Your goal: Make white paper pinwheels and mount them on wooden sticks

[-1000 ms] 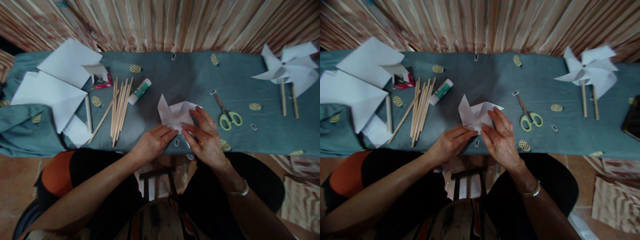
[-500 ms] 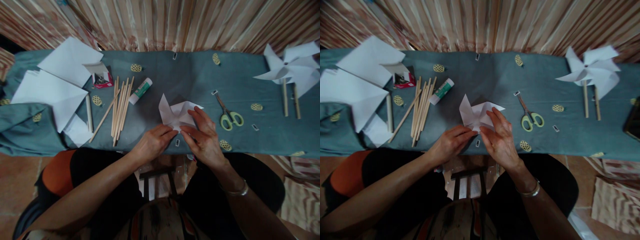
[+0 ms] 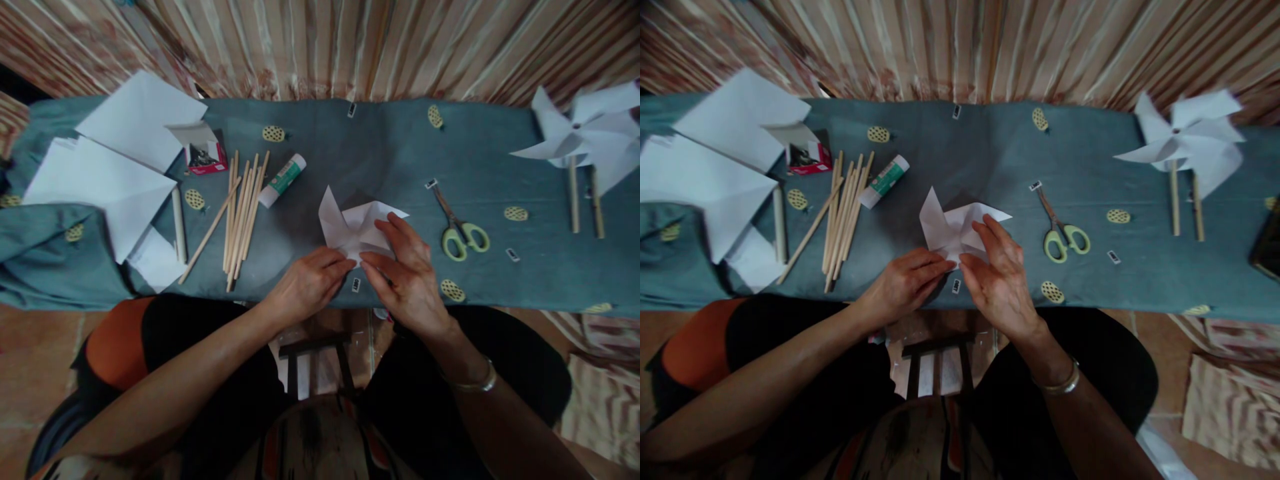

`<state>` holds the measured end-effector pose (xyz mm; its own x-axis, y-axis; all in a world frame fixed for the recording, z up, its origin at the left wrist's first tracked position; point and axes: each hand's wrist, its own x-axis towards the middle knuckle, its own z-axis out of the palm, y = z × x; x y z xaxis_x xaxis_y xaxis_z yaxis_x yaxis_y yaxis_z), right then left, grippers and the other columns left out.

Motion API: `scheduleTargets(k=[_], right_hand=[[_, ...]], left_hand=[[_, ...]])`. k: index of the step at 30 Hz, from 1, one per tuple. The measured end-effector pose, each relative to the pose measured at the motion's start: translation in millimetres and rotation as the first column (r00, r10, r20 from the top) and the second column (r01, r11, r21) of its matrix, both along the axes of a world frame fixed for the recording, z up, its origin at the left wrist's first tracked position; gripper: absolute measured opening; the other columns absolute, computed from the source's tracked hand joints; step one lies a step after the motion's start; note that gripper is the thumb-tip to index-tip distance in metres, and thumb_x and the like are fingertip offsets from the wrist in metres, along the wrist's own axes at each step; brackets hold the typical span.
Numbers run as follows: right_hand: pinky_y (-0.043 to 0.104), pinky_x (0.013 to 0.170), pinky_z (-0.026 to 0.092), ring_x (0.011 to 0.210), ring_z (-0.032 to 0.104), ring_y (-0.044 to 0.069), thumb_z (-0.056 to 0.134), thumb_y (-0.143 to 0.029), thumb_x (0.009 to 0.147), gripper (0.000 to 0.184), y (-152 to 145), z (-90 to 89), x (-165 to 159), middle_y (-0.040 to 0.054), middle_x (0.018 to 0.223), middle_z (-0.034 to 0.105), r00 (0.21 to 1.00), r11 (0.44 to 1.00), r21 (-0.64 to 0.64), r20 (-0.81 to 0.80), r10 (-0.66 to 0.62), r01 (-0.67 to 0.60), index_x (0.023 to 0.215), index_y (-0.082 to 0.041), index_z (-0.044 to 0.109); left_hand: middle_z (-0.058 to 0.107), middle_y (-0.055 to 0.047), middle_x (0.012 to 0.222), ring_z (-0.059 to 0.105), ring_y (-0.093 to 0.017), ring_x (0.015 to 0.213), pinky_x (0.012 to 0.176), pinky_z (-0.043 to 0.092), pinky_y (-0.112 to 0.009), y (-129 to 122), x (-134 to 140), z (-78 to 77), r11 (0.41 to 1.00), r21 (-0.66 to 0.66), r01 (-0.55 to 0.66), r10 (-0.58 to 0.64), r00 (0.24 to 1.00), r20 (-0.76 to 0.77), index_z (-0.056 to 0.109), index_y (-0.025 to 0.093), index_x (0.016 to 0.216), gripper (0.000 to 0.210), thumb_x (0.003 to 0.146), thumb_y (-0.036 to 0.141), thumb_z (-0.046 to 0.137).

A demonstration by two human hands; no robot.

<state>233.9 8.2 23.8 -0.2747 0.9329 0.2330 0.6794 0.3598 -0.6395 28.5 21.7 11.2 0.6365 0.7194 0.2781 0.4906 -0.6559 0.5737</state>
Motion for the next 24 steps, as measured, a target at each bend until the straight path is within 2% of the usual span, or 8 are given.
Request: scheduleTargets(k=[6, 16, 21, 24], right_hand=[[0.053, 0.117, 0.029, 0.143, 0.035, 0.032, 0.057, -0.026, 0.091, 0.02, 0.3, 0.5, -1.2, -0.0073, 0.148, 0.046, 1.0, 0.999, 0.04, 0.025, 0.003, -0.004, 0.104, -0.037, 0.068], [0.056, 0.118, 0.024, 0.148, 0.023, 0.034, 0.051, -0.023, 0.091, 0.039, 0.8, -2.8, -3.4, -0.0128, 0.154, 0.036, 0.999, 0.999, -0.021, 0.041, 0.032, -0.032, 0.123, -0.045, 0.059], [0.054, 0.115, 0.028, 0.148, 0.021, 0.032, 0.043, -0.015, 0.092, 0.048, 0.5, -5.8, -4.7, -0.0065, 0.159, 0.027, 0.981, 0.996, 0.061, 0.191, 0.047, -0.059, 0.132, -0.039, 0.052], [0.054, 0.113, 0.031, 0.148, 0.021, 0.032, 0.041, -0.016, 0.094, 0.049, 0.0, -6.8, -5.7, -0.0045, 0.159, 0.027, 0.965, 0.996, 0.076, 0.26, 0.031, -0.052, 0.137, -0.038, 0.048]], left_hand=[[0.069, -0.011, 0.097, 0.066, -0.018, 0.089, 0.077, 0.059, -0.032, -0.1, 0.3, -1.3, 1.0, 0.014, -0.005, 0.004, 1.0, 0.023, 0.064, 0.009, 0.111, 0.024, 0.094, 0.016, 0.049], [0.069, -0.01, 0.096, 0.066, -0.018, 0.09, 0.078, 0.058, -0.031, 0.4, 0.9, -0.6, 1.0, -0.01, 0.0, 0.0, 0.999, 0.035, 0.065, 0.009, 0.109, 0.023, 0.093, 0.015, 0.051], [0.069, -0.01, 0.095, 0.066, -0.018, 0.088, 0.077, 0.059, -0.032, 0.7, 1.6, -1.4, 1.0, -0.003, 0.001, -0.001, 0.999, 0.035, 0.065, 0.009, 0.108, 0.023, 0.093, 0.015, 0.049], [0.069, -0.011, 0.096, 0.066, -0.019, 0.09, 0.078, 0.058, -0.032, 0.7, 1.7, -2.0, 1.0, -0.012, 0.001, -0.001, 1.0, 0.028, 0.066, 0.01, 0.109, 0.023, 0.093, 0.016, 0.05]])
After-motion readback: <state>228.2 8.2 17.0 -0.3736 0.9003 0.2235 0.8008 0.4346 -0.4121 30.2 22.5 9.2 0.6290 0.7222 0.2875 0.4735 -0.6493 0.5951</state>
